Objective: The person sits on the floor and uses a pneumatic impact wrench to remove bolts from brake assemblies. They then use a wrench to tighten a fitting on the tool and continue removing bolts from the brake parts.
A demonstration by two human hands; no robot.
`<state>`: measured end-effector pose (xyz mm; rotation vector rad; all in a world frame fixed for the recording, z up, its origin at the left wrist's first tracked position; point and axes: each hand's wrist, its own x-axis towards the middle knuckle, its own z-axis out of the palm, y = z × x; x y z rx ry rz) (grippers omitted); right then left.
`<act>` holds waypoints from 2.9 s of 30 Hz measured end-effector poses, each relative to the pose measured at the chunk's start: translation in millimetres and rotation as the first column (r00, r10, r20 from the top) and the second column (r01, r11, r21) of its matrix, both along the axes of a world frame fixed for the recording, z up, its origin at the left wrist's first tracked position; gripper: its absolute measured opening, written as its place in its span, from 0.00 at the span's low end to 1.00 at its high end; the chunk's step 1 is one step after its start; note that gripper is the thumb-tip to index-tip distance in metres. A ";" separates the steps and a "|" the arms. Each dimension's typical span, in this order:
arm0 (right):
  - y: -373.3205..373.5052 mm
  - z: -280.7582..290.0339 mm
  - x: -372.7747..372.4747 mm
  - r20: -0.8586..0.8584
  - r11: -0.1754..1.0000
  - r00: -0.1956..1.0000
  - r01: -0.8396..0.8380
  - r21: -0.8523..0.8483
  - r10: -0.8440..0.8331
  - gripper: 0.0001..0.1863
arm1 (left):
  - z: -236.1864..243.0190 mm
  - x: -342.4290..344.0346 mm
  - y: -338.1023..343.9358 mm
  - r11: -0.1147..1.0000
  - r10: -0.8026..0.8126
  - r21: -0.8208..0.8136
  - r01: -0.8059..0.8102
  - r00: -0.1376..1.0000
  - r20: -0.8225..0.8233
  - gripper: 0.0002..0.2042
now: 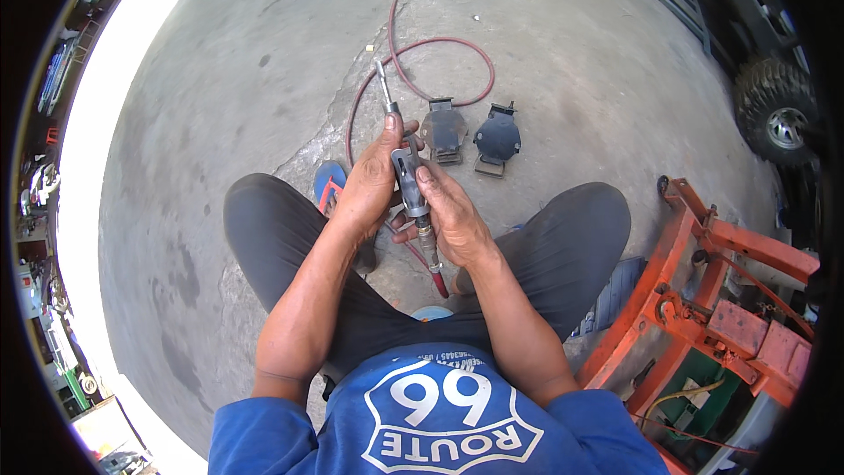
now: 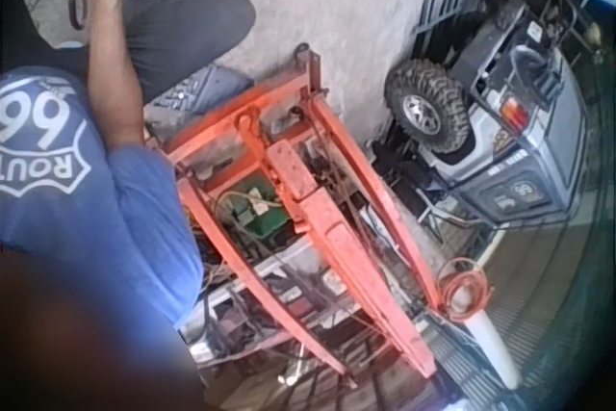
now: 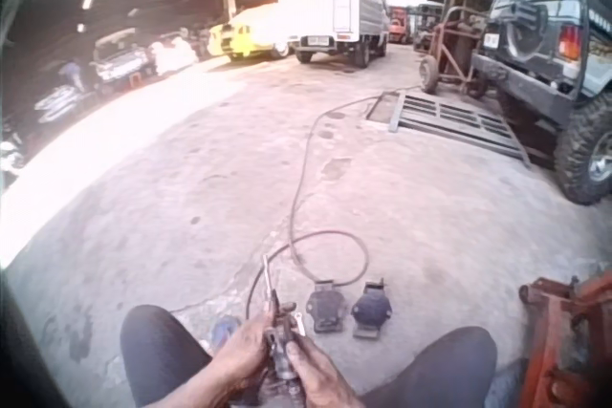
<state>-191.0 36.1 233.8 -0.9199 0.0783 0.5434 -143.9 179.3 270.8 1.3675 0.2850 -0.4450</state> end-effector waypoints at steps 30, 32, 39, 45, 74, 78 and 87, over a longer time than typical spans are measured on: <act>-95.0 13.4 49.8 -0.087 0.465 0.499 0.847 0.256 -0.862 0.20 | -57.3 -71.0 -16.6 0.553 -0.630 0.790 0.263 0.753 0.191 0.16; -100.4 12.0 44.6 -0.099 0.514 0.549 0.822 0.246 -0.830 0.20 | -81.3 -63.6 -17.2 0.464 -0.697 0.779 0.422 0.717 0.027 0.20; -64.6 13.3 12.8 -0.132 0.948 0.942 0.316 0.030 -0.309 0.28 | -72.3 -17.7 -23.7 0.908 -0.338 0.275 0.317 0.940 0.034 0.38; -23.8 20.8 -6.1 -0.151 0.988 0.989 0.018 0.152 0.005 0.29 | -22.5 -2.5 -14.7 0.917 -0.096 -0.391 0.082 0.995 -0.017 0.32; 7.1 24.7 -28.8 -0.052 0.971 0.989 -0.147 -0.188 0.140 0.28 | -0.7 15.2 13.8 0.731 0.547 -0.356 -0.582 0.812 -0.203 0.19; 23.1 18.9 -32.6 0.554 0.502 0.809 0.402 -0.766 0.197 0.24 | -1.2 14.2 13.5 0.730 0.582 -0.327 -0.600 0.797 -0.164 0.19; 13.7 25.4 -26.2 0.199 0.802 0.980 0.145 -0.579 -0.033 0.14 | -8.0 15.3 14.5 0.690 0.591 -0.350 -0.634 0.772 -0.234 0.19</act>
